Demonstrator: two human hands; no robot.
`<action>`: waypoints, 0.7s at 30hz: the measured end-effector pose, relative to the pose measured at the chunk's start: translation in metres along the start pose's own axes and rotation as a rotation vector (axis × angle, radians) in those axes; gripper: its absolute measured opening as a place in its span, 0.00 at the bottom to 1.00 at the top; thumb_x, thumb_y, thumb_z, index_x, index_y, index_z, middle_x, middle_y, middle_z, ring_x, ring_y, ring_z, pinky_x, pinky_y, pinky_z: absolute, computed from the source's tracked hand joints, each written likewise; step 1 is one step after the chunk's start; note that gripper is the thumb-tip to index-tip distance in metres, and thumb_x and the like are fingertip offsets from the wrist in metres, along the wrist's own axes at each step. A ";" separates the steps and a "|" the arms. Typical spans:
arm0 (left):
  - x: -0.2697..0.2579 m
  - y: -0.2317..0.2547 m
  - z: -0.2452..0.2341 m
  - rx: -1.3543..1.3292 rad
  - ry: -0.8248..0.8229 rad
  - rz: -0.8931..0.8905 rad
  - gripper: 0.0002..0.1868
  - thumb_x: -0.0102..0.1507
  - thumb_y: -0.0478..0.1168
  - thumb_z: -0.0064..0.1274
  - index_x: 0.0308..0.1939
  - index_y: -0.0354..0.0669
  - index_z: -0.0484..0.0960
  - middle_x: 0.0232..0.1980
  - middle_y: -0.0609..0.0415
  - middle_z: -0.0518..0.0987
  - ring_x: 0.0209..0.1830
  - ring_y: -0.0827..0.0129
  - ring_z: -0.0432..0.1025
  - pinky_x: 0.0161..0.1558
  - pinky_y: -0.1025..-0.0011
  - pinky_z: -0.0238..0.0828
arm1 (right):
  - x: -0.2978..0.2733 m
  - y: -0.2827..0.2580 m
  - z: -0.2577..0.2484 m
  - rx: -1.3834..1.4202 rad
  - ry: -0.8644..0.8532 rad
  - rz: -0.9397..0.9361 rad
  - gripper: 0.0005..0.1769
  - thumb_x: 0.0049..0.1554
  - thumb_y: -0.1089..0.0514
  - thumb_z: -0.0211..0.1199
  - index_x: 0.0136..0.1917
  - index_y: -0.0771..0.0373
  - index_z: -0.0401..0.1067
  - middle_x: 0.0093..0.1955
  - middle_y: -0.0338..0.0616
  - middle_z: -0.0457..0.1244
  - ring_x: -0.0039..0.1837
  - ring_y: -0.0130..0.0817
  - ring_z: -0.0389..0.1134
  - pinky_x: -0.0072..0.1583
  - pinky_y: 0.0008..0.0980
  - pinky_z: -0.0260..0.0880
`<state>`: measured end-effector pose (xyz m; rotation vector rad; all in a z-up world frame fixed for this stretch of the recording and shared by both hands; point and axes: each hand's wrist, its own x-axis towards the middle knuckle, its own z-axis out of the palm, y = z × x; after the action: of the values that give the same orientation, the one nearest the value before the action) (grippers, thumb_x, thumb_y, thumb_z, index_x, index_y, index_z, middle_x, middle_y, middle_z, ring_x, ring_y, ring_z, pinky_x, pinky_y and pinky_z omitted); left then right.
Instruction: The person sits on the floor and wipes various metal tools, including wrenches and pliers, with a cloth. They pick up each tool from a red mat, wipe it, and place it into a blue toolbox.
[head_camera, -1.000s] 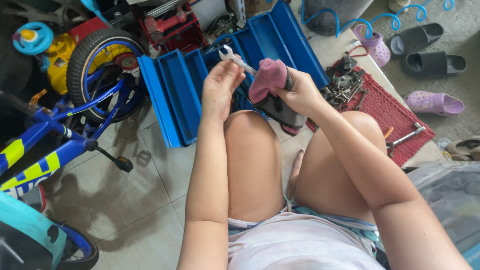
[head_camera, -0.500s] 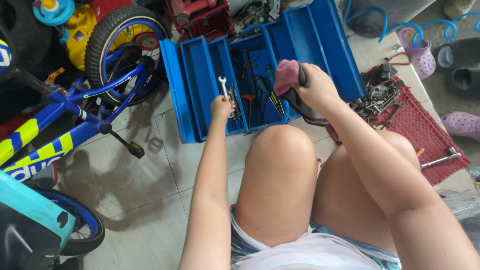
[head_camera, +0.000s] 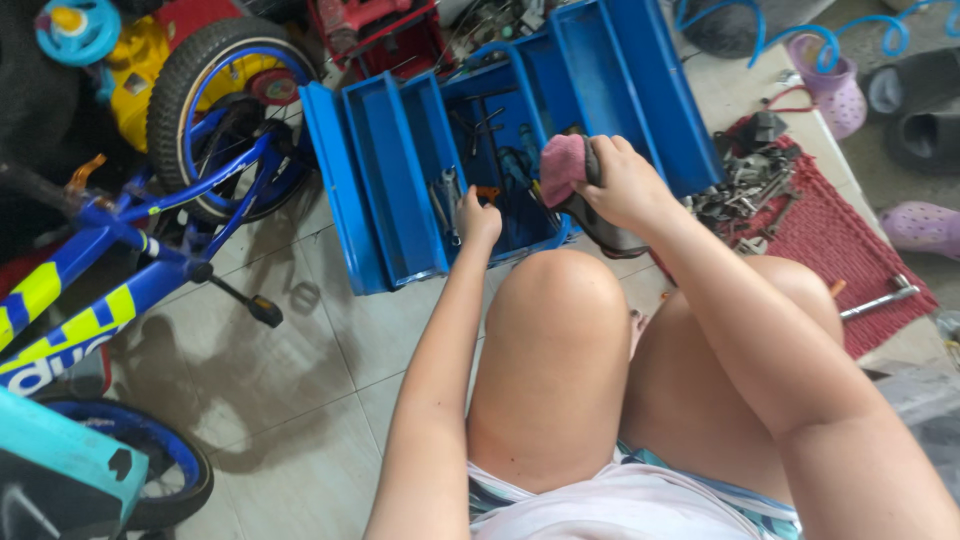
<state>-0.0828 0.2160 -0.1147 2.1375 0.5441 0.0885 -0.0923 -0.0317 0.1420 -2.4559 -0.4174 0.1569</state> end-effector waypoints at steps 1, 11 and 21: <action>0.001 0.024 0.000 -0.173 -0.072 0.056 0.28 0.62 0.35 0.49 0.68 0.35 0.70 0.67 0.38 0.73 0.65 0.49 0.72 0.66 0.60 0.68 | -0.001 0.003 0.001 0.003 0.012 0.021 0.33 0.54 0.54 0.68 0.68 0.67 0.62 0.61 0.63 0.61 0.62 0.62 0.64 0.62 0.49 0.64; -0.041 0.263 0.013 -0.501 -1.030 -0.172 0.27 0.72 0.64 0.33 0.56 0.51 0.78 0.48 0.54 0.79 0.44 0.69 0.71 0.45 0.67 0.67 | -0.024 0.037 -0.056 0.041 -0.130 0.288 0.39 0.53 0.48 0.66 0.69 0.70 0.57 0.69 0.67 0.56 0.69 0.60 0.61 0.67 0.46 0.63; -0.085 0.346 0.143 0.135 -0.746 0.571 0.26 0.61 0.55 0.54 0.52 0.36 0.74 0.47 0.37 0.83 0.51 0.48 0.78 0.50 0.59 0.72 | -0.095 0.220 -0.101 0.706 0.133 0.618 0.24 0.59 0.42 0.61 0.63 0.56 0.70 0.55 0.40 0.68 0.53 0.29 0.68 0.51 0.33 0.68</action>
<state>-0.0016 -0.1000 0.0869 2.1912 -0.5060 -0.4259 -0.1037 -0.2859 0.0883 -1.7990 0.4125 0.3292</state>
